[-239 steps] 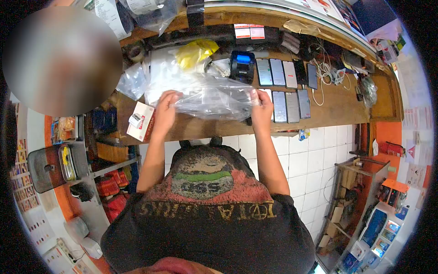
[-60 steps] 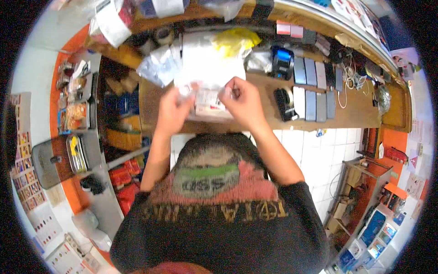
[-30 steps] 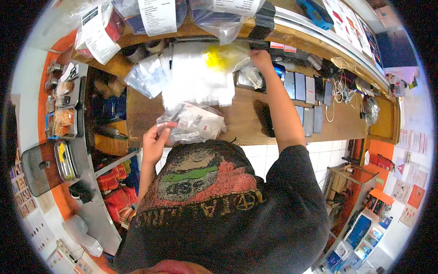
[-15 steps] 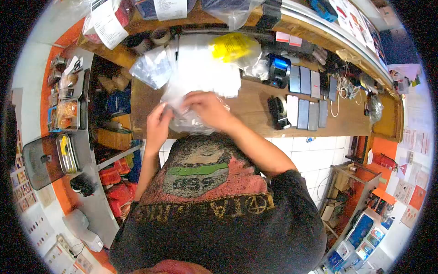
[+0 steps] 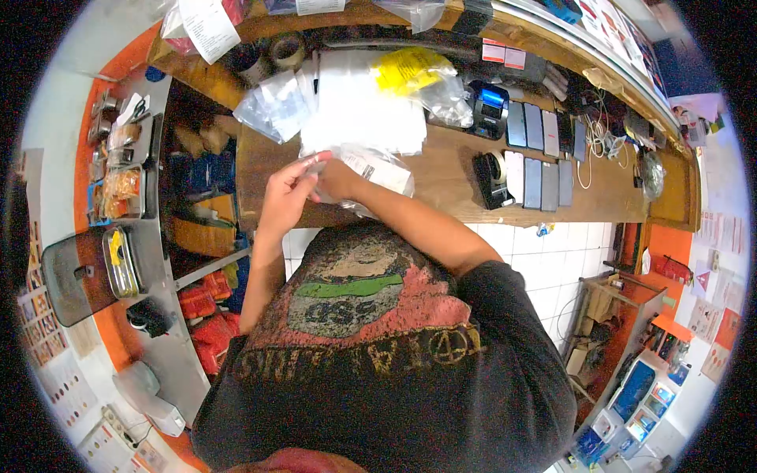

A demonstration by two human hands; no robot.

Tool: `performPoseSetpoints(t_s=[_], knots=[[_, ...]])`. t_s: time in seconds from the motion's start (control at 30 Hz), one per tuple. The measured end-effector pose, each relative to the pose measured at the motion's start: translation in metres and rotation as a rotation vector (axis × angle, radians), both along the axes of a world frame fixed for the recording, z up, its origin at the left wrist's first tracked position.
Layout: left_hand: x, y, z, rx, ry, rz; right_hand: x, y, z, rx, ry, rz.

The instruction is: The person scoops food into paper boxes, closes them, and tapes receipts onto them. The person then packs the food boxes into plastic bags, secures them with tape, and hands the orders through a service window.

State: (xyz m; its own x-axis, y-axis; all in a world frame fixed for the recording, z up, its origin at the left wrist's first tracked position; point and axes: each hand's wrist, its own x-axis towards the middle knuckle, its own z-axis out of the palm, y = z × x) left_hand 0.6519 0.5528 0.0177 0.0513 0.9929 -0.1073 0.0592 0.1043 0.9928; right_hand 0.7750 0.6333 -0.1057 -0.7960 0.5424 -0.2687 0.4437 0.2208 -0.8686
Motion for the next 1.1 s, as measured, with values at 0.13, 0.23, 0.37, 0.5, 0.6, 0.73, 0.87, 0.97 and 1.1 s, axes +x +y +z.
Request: performPoseSetpoints(t_s=[0.13,0.23,0.37,0.5,0.6,0.73,0.87,0.97,1.1], knots=[[-0.012,0.006,-0.001,0.023,0.012,0.097,0.032,0.001,-0.003,0.385,-0.263,0.015],[-0.014,0.003,-0.003,-0.009,-0.01,0.116,0.085,0.0,0.007,0.358,-0.363,0.138],[-0.005,0.006,-0.004,-0.009,-0.056,0.098,0.11,0.003,0.092,0.216,-0.647,0.141],[0.002,0.011,-0.005,0.024,-0.01,0.061,0.105,0.0,0.1,0.277,-0.82,0.158],[0.003,0.01,-0.007,0.013,0.023,0.061,0.082,-0.01,0.087,0.235,-0.81,0.069],[0.005,0.008,-0.011,-0.051,0.085,-0.046,0.053,-0.025,0.024,0.465,-0.393,-0.168],[0.01,0.008,-0.01,-0.009,-0.006,0.013,0.073,-0.017,-0.03,0.251,-0.331,0.092],[0.007,0.007,-0.006,-0.007,0.015,0.049,0.115,-0.019,0.008,0.229,-0.31,0.115],[0.011,0.007,0.0,0.026,-0.019,0.089,0.131,-0.019,0.128,0.31,-0.784,0.236]])
